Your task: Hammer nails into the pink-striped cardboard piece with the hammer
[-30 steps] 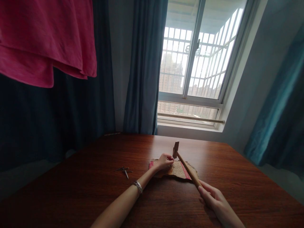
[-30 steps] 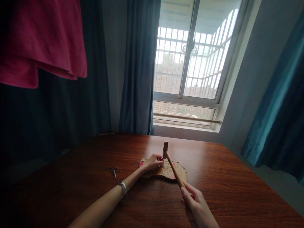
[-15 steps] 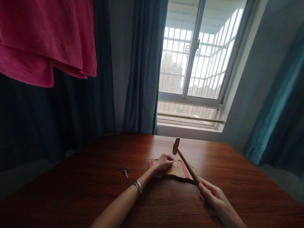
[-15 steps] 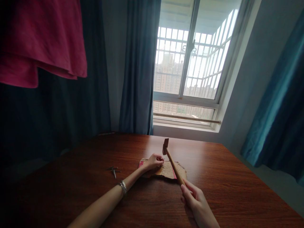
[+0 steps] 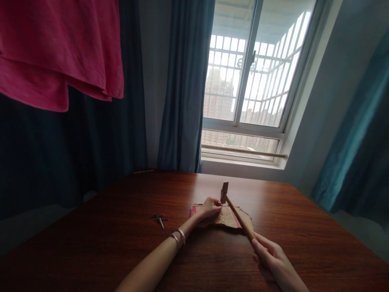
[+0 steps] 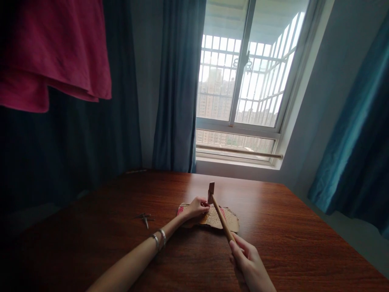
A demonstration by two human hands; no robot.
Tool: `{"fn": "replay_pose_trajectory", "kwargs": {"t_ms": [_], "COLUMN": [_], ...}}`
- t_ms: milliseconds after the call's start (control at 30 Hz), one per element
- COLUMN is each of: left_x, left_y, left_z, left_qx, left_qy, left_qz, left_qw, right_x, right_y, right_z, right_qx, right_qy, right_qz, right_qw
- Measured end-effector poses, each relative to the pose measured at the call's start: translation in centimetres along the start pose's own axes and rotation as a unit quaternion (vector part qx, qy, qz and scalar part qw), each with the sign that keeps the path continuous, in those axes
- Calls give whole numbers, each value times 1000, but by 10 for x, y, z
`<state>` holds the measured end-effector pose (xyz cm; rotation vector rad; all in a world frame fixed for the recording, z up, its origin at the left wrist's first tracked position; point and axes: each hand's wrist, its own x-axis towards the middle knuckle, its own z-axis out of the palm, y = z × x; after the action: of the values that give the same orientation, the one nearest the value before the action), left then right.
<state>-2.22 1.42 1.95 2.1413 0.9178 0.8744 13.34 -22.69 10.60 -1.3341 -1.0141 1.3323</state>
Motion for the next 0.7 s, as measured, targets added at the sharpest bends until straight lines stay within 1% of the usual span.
{"fn": "replay_pose_trajectory", "kwargs": {"t_ms": [100,200,400,467,567,700], "left_x": [0,0,1,1,1,1], "left_y": [2,3,1,-1,-2,-1], "left_z": [-1,-2,-1,0,0,1], "left_qx": [5,14,24,19,18,16], "left_qy": [-4,-12,-12,-13,-11,-3], "left_qz": [3,5,0,-2,2,0], "left_qw": [1000,1000,1000,1000,1000,1000], "right_x": [-1,-1,1,1,1,2], "right_y": [-2,-3,-2,-1,2,6], "right_z": [-1,-3,-4,-3,-3,-4], "right_qx": [10,16,-2,2,3,9], "right_qy": [3,-13,-13,-16,-3,-10], "right_qz": [-7,-5,-2,-3,-6,5], "right_qw": [1000,1000,1000,1000,1000,1000]}}
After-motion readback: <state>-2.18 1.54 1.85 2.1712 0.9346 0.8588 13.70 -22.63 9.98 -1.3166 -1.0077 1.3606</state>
